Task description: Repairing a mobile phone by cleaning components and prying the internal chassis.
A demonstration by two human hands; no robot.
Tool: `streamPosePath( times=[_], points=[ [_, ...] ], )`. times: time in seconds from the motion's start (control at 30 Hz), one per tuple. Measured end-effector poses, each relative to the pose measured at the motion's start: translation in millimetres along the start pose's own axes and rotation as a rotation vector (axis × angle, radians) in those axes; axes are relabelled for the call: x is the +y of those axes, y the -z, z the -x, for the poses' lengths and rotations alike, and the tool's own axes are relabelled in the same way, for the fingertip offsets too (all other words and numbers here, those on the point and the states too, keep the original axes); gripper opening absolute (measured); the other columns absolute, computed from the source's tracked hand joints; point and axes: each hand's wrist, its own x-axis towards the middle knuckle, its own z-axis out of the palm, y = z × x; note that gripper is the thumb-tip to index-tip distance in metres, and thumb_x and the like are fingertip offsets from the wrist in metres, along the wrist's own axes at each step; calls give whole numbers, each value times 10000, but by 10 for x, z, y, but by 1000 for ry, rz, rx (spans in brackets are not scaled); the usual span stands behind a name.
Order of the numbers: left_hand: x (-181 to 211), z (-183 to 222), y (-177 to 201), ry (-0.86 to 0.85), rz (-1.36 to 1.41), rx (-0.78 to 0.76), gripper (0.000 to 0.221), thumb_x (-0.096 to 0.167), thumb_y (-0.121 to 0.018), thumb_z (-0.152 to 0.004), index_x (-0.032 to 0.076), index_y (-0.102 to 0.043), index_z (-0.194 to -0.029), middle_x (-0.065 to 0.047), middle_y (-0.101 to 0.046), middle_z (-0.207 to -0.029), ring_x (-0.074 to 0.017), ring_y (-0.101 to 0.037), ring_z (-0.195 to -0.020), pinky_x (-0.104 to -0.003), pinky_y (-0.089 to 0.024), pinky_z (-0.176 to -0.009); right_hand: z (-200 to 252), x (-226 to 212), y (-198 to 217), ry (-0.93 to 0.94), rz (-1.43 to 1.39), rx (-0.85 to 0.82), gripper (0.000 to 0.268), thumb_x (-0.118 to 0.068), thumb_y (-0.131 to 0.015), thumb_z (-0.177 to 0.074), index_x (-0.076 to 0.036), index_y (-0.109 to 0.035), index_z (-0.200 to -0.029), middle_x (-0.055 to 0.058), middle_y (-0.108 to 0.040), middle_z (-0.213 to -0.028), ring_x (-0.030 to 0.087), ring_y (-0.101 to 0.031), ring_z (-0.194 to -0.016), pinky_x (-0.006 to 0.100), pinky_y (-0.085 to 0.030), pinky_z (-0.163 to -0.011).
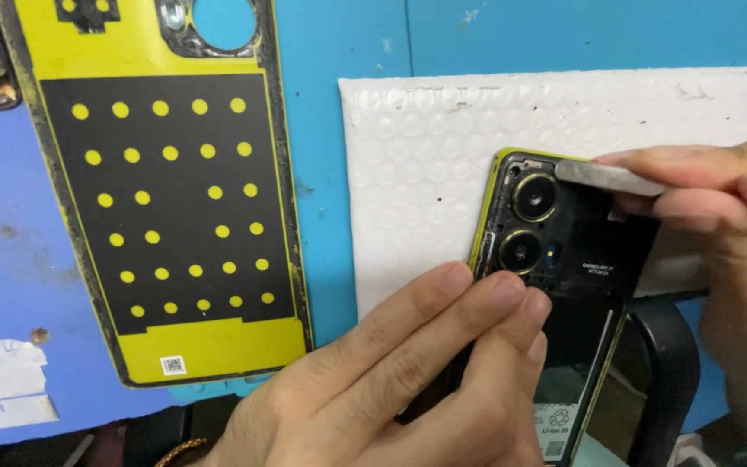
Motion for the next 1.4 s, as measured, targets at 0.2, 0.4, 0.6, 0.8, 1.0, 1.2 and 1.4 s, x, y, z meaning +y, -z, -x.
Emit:
streamPosePath(
  times=[0.2,0.4,0.6,0.8,1.0,1.2,1.4],
  points=[
    [22,-3,4,-5,-18,32,138,-56,-812,-1103,-13,-805,-1234,-40,-792,-1318,-251,-720,-1374,-394,-590,-1213,-57,-315,-114,-217,-136,88,160,-124,-416,-1222,-161,-422,-1377,55,-609,-1356,226,-728,-1413,382,-729,-1281],
    [78,-60,4,43,-10,23,125,-22,-793,-1094,-8,-805,-1218,-36,-798,-1292,-240,-731,-1348,-395,-596,-1192,-176,-116,-24,-251,-123,52,315,-233,-433,-1164,13,-525,-1337,218,-704,-1260,298,-776,-1151,391,-727,-975],
    [30,-6,-4,17,14,45,122,-47,-794,-1096,-26,-799,-1216,-53,-801,-1295,-258,-729,-1357,-406,-600,-1201,-144,-274,-57,-275,-208,66,214,-230,-439,-1190,-67,-540,-1284,135,-711,-1267,181,-747,-1084,326,-744,-983],
    [32,1,-1,27,5,84,77,-41,-817,-1084,-9,-814,-1154,-54,-823,-1272,-242,-750,-1323,-404,-606,-1183,-145,-497,-153,-270,-78,58,215,-171,-363,-1165,-31,-485,-1272,195,-685,-1370,299,-815,-1085,391,-770,-895],
    [51,-24,39,-47,-83,19,43,14,-779,-1155,41,-780,-1189,-51,-816,-1308,-248,-755,-1379,-404,-596,-1240,-146,-525,-127,-322,-135,86,227,-190,-361,-1155,-30,-475,-1268,185,-648,-1408,278,-750,-1196,417,-731,-1084],
    [101,-53,60,-30,-71,19,71,-5,-817,-1136,45,-769,-1146,-67,-816,-1310,-262,-754,-1376,-424,-573,-1249,-191,-438,-101,-251,-73,52,231,-150,-470,-1103,2,-491,-1275,235,-697,-1387,315,-806,-1077,405,-757,-844],
    [91,-48,66,-28,-43,58,53,-4,-794,-1131,36,-772,-1106,-75,-829,-1276,-269,-778,-1343,-436,-606,-1217,-68,-180,-16,-109,-122,54,208,-132,-446,-1193,-115,-362,-1383,134,-595,-1348,314,-723,-1452,438,-757,-1204]
  ],
)
